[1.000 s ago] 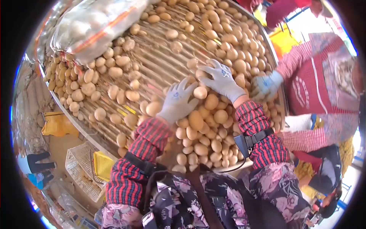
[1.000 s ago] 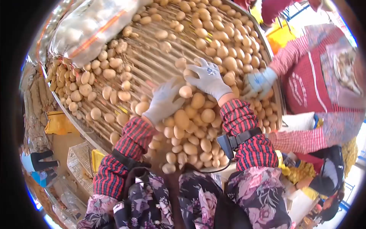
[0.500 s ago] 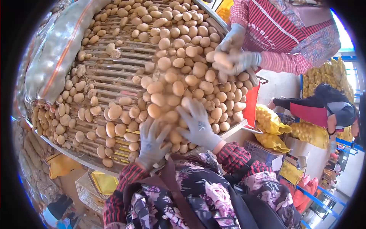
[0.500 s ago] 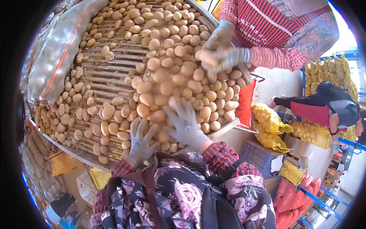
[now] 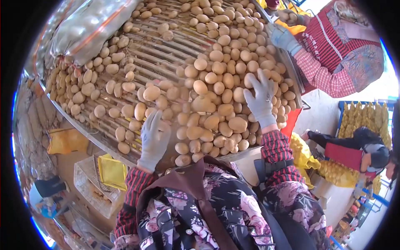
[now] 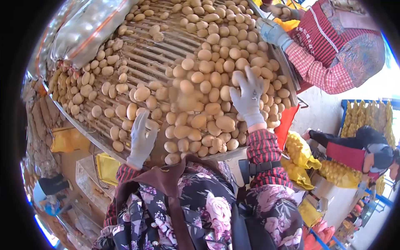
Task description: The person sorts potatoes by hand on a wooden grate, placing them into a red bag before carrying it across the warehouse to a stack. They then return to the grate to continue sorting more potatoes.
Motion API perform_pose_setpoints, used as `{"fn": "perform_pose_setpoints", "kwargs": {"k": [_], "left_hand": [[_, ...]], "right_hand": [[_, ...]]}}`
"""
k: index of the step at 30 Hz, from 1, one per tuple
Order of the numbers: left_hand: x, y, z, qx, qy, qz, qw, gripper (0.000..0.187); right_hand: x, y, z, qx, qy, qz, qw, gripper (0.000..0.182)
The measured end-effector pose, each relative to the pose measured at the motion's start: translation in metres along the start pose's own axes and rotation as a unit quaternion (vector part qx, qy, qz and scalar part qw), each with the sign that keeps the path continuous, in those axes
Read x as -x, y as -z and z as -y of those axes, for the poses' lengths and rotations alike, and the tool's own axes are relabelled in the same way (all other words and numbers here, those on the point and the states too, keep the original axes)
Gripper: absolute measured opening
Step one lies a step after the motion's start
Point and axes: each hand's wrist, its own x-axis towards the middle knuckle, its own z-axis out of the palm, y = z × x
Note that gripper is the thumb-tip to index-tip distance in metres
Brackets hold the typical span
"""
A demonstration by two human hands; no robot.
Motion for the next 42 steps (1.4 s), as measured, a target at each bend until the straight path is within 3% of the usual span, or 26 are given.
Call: {"fn": "perform_pose_setpoints", "kwargs": {"k": [4,7,9,10,12,13,15,17,18,19,21,23,24,25,27,28,32,34,37,41,42], "left_hand": [[0.053,0.025,0.000,0.001,0.059,0.035,0.998,0.050],[0.072,0.013,0.008,0.017,0.088,0.057,0.994,0.050],[0.061,0.002,-0.008,0.017,0.028,0.053,0.998,0.048],[0.035,0.008,-0.030,0.108,0.066,0.101,0.987,0.047],[-0.005,-0.007,-0.044,0.009,-0.099,0.052,0.994,0.050],[-0.023,-0.021,-0.052,0.018,-0.069,0.060,0.996,0.051],[-0.055,-0.049,-0.061,0.026,-0.040,0.067,0.997,0.052],[-0.074,-0.072,-0.061,-0.020,-0.016,0.117,0.993,0.051],[-0.072,-0.075,-0.061,-0.020,-0.019,0.123,0.992,0.051],[-0.072,-0.077,-0.061,-0.010,-0.028,0.114,0.993,0.049],[-0.072,-0.081,-0.067,0.004,-0.042,0.107,0.993,0.047],[-0.048,-0.071,-0.081,0.134,-0.013,0.169,0.976,0.049],[-0.033,-0.071,-0.083,0.080,0.044,0.213,0.973,0.058],[-0.025,-0.059,-0.092,0.077,0.042,0.217,0.972,0.058],[-0.009,-0.034,-0.106,0.209,0.163,0.227,0.937,0.070],[0.000,-0.035,-0.104,0.291,0.121,0.195,0.929,0.078],[0.017,-0.023,-0.114,0.269,0.142,0.232,0.924,0.079],[0.030,-0.029,-0.117,0.285,0.139,0.215,0.924,0.077],[0.045,-0.026,-0.125,0.291,0.109,0.225,0.924,0.068],[0.053,-0.013,-0.136,0.242,0.078,0.232,0.939,0.071],[0.056,-0.014,-0.135,0.221,0.045,0.188,0.956,0.070]], "right_hand": [[0.003,-0.002,0.012,-0.095,-0.026,-0.102,0.990,0.038],[0.022,-0.008,-0.011,-0.121,-0.112,-0.034,0.986,0.035],[0.019,0.003,0.021,-0.121,-0.097,0.002,0.988,0.031],[0.022,-0.003,0.040,-0.169,-0.072,0.029,0.983,0.028],[0.026,-0.007,0.072,-0.217,-0.040,0.053,0.974,0.025],[0.028,-0.006,0.086,-0.091,0.051,0.038,0.994,0.024],[0.027,-0.007,0.084,0.037,0.142,0.018,0.989,0.024],[0.032,-0.012,0.061,-0.125,0.092,0.110,0.982,0.034],[0.034,-0.002,0.063,-0.178,-0.003,0.139,0.974,0.040],[0.034,0.007,0.069,-0.176,-0.009,0.136,0.975,0.040],[0.032,0.018,0.094,-0.295,-0.103,0.161,0.936,0.040],[0.046,0.018,0.112,-0.316,-0.100,0.133,0.934,0.043],[0.058,0.010,0.111,-0.299,-0.095,0.164,0.935,0.046],[0.066,0.006,0.114,-0.282,-0.089,0.195,0.935,0.048],[0.079,0.008,0.124,-0.291,-0.089,0.182,0.935,0.045],[0.082,0.012,0.129,-0.297,-0.085,0.171,0.936,0.042],[0.084,0.039,0.140,-0.333,-0.149,0.248,0.897,0.034],[0.095,0.045,0.138,-0.353,-0.249,0.302,0.850,0.029],[0.121,0.046,0.135,-0.455,-0.274,0.248,0.810,0.028],[0.131,0.063,0.137,-0.497,-0.240,0.250,0.796,0.018],[0.124,0.071,0.142,-0.434,-0.217,0.273,0.831,0.014]]}}
